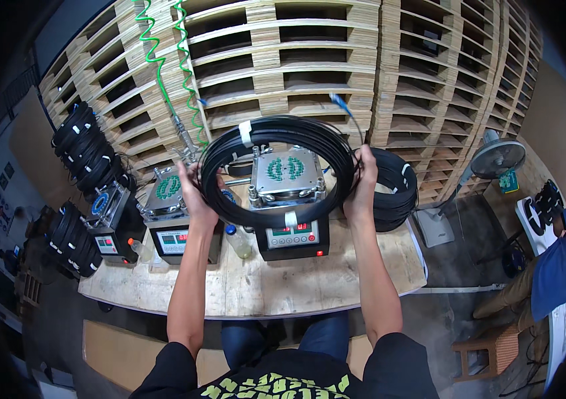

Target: Inspecting and preparing black cable coils using testing equipment on a workbench.

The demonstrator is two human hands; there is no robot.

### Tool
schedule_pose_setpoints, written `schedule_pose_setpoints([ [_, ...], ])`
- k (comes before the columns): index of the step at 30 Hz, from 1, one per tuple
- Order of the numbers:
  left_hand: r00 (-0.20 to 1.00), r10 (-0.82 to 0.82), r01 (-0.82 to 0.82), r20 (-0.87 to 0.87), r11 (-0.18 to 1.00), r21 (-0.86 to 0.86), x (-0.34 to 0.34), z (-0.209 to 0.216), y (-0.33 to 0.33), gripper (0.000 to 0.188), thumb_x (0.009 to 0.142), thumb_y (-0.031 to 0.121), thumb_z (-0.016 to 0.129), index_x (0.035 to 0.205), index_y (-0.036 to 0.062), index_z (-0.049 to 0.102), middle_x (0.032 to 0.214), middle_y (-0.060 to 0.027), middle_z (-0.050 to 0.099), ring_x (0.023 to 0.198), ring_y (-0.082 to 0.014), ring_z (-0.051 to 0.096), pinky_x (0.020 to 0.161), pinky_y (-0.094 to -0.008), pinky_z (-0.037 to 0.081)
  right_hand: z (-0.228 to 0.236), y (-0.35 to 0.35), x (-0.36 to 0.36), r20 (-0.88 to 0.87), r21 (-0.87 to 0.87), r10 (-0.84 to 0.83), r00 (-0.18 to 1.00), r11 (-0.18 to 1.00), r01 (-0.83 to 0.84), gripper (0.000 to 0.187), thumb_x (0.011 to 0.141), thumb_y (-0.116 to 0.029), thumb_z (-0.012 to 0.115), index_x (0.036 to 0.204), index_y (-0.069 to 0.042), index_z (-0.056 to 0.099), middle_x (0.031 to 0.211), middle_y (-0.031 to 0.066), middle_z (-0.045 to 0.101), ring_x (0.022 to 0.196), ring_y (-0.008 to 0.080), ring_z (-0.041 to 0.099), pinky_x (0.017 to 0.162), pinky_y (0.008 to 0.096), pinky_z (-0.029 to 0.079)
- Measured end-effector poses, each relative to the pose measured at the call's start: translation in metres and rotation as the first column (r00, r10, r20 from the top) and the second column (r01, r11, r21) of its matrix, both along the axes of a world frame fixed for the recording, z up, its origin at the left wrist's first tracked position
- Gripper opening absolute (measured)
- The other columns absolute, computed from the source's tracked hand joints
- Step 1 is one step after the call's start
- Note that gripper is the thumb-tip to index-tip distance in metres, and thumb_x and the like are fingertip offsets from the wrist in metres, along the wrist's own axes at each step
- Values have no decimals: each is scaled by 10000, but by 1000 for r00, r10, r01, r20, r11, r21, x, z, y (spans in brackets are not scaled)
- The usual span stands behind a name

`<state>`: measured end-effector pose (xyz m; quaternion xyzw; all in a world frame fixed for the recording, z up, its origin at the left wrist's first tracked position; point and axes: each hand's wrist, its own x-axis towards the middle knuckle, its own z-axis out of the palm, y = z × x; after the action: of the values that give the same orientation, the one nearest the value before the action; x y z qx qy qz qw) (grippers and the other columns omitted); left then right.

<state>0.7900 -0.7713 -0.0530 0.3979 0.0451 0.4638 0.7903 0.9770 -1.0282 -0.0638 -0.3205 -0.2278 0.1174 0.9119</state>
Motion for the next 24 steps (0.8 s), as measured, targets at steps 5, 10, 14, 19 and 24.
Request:
schedule_pose_setpoints([
  [5,978,78,-52,191,989,-136,10,16,21,507,1045,474,394,801,69,579,696,-99,645,647,-224,648,606,-316,518,33,12,6,30,349,24,999,937,-33,351,1022,-434,463,853,-133,526,769,3,642,613,137,598,608,286,525],
  [10,997,50,-57,-52,987,-147,39,1,32,427,1044,427,415,964,56,611,831,-97,684,932,-242,698,771,-360,532,17,29,44,219,262,2,976,963,-60,389,1030,-383,387,767,-99,427,504,80,466,454,212,479,498,324,441],
  [14,990,65,-67,-123,998,-8,41,-33,47,427,1018,437,504,1195,60,600,1144,-107,670,1121,-199,621,930,-371,472,-18,31,51,213,234,121,969,957,-171,383,1027,-338,393,755,-76,458,513,84,465,513,201,515,584,349,498],
  [19,868,-77,92,-490,996,5,27,-47,29,689,961,550,567,1459,87,459,1325,-165,572,1177,-183,546,970,-351,456,-45,22,44,158,-95,60,986,994,-45,341,993,-291,433,953,-5,612,773,101,646,755,197,623,958,339,469],
  [24,797,-259,222,-545,966,-135,9,-84,19,533,984,538,538,1260,89,620,980,-25,667,868,-101,628,760,-257,510,-50,-2,25,-38,-483,94,995,870,-101,477,984,-273,520,1354,29,527,927,82,682,781,121,661,639,263,540],
])
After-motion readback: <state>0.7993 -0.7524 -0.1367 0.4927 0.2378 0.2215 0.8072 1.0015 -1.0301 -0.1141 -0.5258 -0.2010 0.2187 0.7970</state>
